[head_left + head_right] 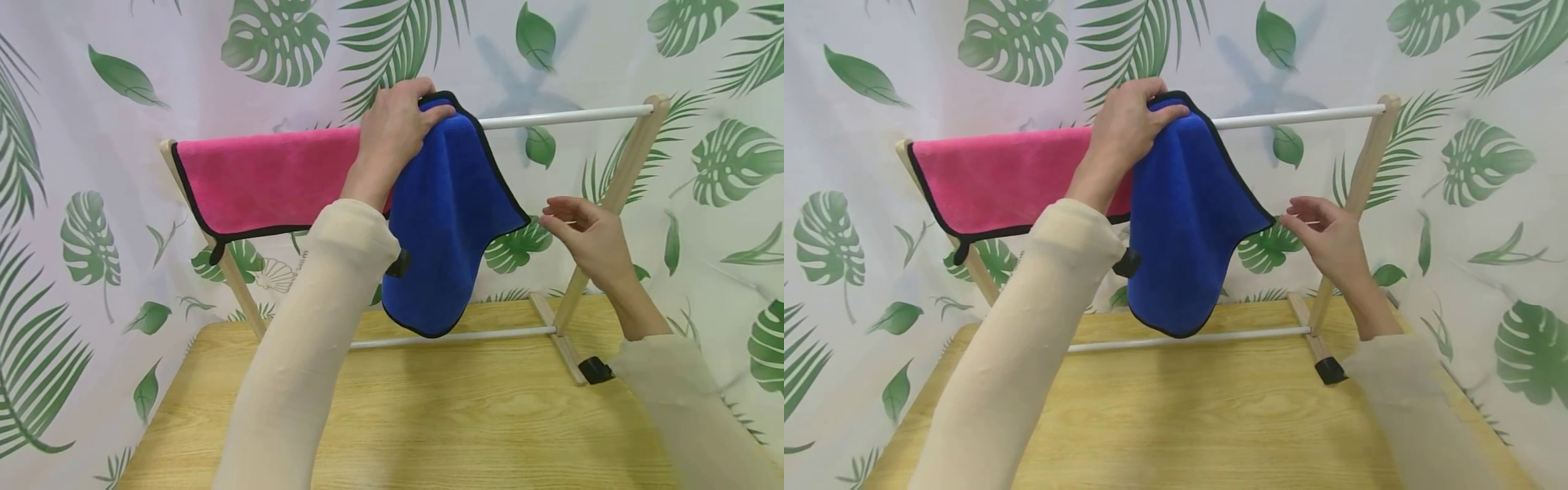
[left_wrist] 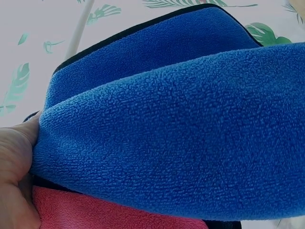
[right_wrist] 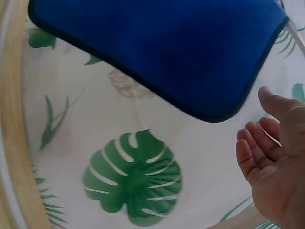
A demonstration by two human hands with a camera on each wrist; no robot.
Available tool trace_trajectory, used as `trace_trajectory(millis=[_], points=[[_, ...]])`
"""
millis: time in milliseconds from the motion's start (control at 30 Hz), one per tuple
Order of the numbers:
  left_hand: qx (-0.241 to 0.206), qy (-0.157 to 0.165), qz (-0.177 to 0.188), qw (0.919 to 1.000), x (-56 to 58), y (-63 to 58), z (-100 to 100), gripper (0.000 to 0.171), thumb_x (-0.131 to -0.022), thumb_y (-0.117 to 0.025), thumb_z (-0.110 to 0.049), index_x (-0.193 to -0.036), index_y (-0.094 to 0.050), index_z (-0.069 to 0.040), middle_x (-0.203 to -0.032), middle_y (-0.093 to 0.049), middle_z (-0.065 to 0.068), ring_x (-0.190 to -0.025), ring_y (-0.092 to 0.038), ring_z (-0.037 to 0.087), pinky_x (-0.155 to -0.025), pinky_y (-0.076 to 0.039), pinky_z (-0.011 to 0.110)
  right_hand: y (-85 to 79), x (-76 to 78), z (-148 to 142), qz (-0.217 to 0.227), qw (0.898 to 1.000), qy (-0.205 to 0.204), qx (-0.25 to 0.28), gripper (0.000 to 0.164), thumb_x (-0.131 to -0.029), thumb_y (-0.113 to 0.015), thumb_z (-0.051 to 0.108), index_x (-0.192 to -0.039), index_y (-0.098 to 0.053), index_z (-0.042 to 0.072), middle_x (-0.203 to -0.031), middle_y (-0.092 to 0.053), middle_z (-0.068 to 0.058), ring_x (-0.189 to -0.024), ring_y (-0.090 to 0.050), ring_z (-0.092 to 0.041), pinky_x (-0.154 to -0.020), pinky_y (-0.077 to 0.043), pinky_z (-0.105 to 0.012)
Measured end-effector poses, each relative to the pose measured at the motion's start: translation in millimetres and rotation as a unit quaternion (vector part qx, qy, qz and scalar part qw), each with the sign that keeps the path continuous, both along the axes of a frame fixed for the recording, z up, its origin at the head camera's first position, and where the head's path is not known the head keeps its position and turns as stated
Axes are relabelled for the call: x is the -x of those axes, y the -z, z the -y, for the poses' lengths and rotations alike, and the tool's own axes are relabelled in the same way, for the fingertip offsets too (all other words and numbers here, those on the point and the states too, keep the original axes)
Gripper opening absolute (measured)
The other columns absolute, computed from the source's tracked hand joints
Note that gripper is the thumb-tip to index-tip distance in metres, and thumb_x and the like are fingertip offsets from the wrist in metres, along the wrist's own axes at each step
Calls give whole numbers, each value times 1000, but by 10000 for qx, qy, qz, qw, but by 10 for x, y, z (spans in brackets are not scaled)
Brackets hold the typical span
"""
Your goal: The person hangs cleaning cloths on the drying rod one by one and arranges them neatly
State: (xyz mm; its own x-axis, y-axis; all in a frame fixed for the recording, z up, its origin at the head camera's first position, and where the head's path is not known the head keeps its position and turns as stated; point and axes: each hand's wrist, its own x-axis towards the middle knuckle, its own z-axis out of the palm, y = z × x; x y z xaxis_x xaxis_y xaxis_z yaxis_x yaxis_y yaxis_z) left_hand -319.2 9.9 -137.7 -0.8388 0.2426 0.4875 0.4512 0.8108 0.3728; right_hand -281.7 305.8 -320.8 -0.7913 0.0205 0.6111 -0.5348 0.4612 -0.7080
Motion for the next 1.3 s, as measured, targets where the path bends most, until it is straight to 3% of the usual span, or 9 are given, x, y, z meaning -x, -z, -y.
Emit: trace_trajectory(millis=[133,267,500,767,867,967,1067,1300], points=[[32,4,-52,10000,-2,3,2,36,-103,-58,-47,-121,-68,-18,-101,-67,3,-93,-62,17,-77,-49,30,168,73,74,315,9993,-121,159,37,-98,-72,10,-132,-65,-5,-105,-70,14,-95,-65,-1,-80,-50,-11],[77,25,-121,9999,-6,7,2,35,-103,-58,-47,-119,-68,-17,-99,-65,2,-93,-61,17,-76,-48,30,310,133,156,557,9959,-285,655,38,-98,-72,9,-132,-64,-5,-105,-72,13,-96,-67,-1,-81,-52,-13],[46,18,-119,9999,-6,19,7,34,-103,-59,-46,-119,-68,-17,-99,-66,2,-92,-61,17,-77,-49,30,456,208,263,665,9924,-220,1012,36,-99,-73,17,-129,-68,-2,-100,-73,14,-89,-67,-2,-78,-51,-14],[31,29,-157,9999,-4,18,4,35,-103,-59,-46,-119,-68,-17,-100,-67,3,-93,-62,17,-77,-49,30,469,209,289,625,9851,-570,1500,11,-97,-72,5,-107,-74,2,-86,-75,9,-75,-69,-3,-72,-54,-15],[50,20,-186,9998,-9,16,-8,34,-103,-58,-47,-117,-68,-17,-97,-66,2,-92,-61,17,-76,-49,31,433,169,228,416,9779,-752,1906,7,-97,-70,0,-102,-74,2,-82,-76,4,-71,-69,-6,-69,-54,-16],[70,16,-201,9998,-12,12,-20,34,-103,-58,-47,-116,-68,-17,-95,-65,2,-91,-61,18,-75,-48,31,330,92,142,122,9639,-1014,2458,8,-98,-66,-4,-100,-73,-2,-79,-75,-3,-67,-69,-11,-66,-55,-19],[61,-12,-199,9998,-9,4,-23,34,-103,-59,-47,-115,-68,-17,-95,-64,2,-92,-60,18,-76,-47,31,160,8,54,-223,9503,-1122,2896,8,-97,-64,-9,-97,-72,-6,-74,-73,-7,-63,-69,-14,-64,-55,-20],[36,-46,-134,9999,5,2,-1,33,-103,-59,-47,-114,-66,-16,-95,-62,2,-91,-58,18,-73,-43,31,-282,-96,-198,-808,9312,-1019,3407,8,-90,-69,-15,-97,-73,-15,-72,-73,-11,-55,-65,-16,-61,-55,-20]])
